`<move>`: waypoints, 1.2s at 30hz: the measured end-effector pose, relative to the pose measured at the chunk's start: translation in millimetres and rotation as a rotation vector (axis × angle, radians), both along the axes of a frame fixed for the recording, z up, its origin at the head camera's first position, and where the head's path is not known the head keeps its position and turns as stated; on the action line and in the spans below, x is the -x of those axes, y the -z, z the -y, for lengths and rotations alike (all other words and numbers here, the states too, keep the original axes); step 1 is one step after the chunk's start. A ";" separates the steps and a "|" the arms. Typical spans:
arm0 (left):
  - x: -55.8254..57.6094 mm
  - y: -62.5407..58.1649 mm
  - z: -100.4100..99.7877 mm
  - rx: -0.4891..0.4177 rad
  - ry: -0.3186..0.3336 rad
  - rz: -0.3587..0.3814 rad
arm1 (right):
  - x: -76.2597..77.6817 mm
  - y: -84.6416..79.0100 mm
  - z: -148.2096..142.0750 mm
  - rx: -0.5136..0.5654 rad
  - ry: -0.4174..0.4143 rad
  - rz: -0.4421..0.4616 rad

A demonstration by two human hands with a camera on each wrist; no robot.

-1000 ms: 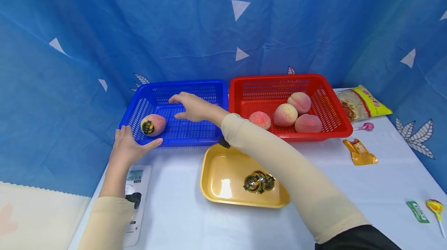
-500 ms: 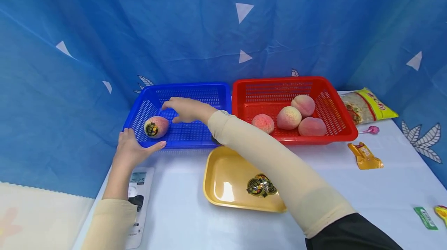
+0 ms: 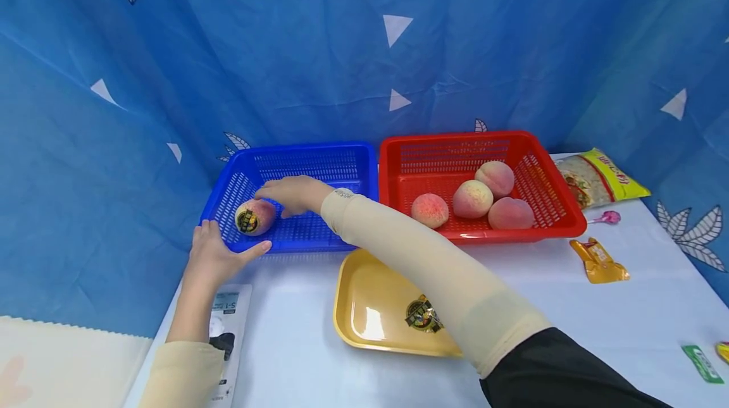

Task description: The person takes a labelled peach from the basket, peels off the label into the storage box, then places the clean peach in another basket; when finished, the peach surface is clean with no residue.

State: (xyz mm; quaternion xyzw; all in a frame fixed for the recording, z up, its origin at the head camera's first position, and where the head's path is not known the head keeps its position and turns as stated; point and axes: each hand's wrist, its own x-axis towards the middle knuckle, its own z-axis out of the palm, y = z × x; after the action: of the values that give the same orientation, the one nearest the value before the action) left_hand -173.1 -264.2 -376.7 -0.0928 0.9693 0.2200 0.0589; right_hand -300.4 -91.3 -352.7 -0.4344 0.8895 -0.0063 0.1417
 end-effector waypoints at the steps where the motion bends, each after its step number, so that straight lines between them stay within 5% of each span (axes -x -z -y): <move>1: -0.5 1.2 -0.1 0.001 -0.003 0.003 | -0.1 2.4 1.4 0.006 -0.010 0.002; 8: -0.2 4.1 -1.7 0.001 -0.017 -0.015 | -0.8 20.9 4.6 0.016 -0.064 0.022; 19: 0.8 4.0 -2.7 -0.008 -0.027 -0.024 | 9.8 38.6 6.7 0.058 -0.088 -0.139; 25: -0.2 4.1 -3.0 -0.015 -0.026 -0.026 | 13.3 44.6 5.1 0.246 -0.113 -0.064; 31: -0.5 3.7 -3.4 -0.010 -0.027 -0.025 | 11.3 43.7 1.6 0.172 -0.117 -0.129; 36: 0.2 4.0 -3.8 -0.018 -0.028 -0.023 | 13.5 44.3 -1.1 0.225 -0.099 -0.070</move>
State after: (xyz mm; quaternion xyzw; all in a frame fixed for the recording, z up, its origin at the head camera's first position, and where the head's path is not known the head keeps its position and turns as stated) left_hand -173.3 -260.5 -380.7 -0.1031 0.9666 0.2304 0.0454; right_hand -313.9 -90.2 -397.0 -0.4907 0.8651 -0.0838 0.0611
